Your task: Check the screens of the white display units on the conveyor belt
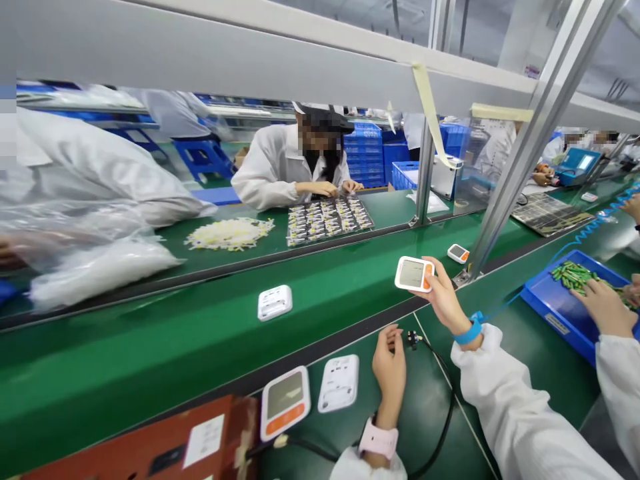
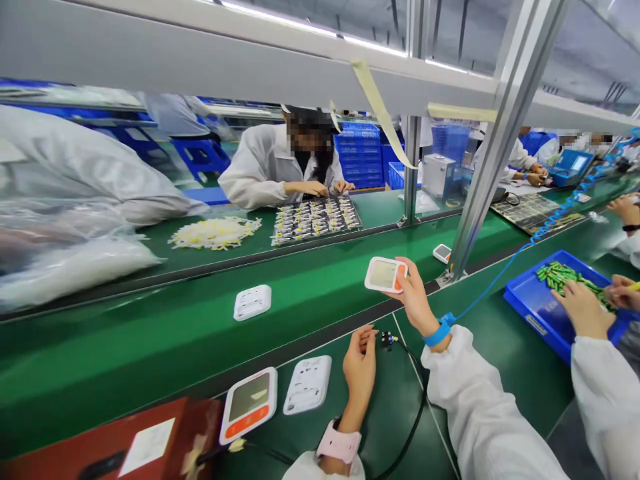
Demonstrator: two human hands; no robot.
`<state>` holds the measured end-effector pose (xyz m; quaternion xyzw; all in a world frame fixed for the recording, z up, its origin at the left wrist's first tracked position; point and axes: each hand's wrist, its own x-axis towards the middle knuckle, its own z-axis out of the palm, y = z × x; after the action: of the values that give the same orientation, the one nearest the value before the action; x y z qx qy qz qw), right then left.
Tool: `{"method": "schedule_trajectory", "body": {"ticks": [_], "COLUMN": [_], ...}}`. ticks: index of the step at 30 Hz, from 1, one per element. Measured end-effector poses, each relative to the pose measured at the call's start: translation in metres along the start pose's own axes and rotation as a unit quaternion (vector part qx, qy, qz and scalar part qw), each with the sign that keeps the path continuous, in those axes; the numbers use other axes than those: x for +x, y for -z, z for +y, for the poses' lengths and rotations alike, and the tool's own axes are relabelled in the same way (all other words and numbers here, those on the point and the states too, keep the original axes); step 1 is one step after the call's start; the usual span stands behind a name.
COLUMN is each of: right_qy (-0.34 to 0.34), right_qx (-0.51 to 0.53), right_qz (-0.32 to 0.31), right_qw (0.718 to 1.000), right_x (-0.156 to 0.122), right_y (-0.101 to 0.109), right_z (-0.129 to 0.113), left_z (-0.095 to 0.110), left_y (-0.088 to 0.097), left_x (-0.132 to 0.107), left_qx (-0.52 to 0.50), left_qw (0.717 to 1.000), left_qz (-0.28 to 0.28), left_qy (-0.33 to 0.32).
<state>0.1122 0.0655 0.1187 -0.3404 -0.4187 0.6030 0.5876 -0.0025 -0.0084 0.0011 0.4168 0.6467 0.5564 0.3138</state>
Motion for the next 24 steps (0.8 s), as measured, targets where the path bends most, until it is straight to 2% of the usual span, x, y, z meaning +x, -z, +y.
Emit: {"method": "schedule_trajectory", "body": {"ticks": [4,12,19,24], "right_qy": [-0.005,0.027,-0.015,-0.010], "right_qx": [-0.013,-0.052,-0.044,-0.034], "right_qz": [-0.011,-0.031,-0.025,-0.018], "right_qw": [1.000,0.998,0.999,0.999], "right_x": [-0.016,-0.031,-0.026,-0.023], "right_y": [-0.011,-0.017,-0.012,-0.010], "right_z": [-0.014,-0.033,-0.029,-0.026], "left_z": [-0.002,-0.002,0.004,0.005], "left_y": [-0.001,0.000,0.000,0.000], "left_x": [0.000,-0.001,-0.003,-0.003], "left_qx": [-0.001,0.006,0.005,0.005], "left_qw": [1.000,1.000,1.000,1.000], "left_qz": [-0.005,-0.006,-0.010,-0.015], "left_qy": [-0.001,-0.007,0.000,0.006]}}
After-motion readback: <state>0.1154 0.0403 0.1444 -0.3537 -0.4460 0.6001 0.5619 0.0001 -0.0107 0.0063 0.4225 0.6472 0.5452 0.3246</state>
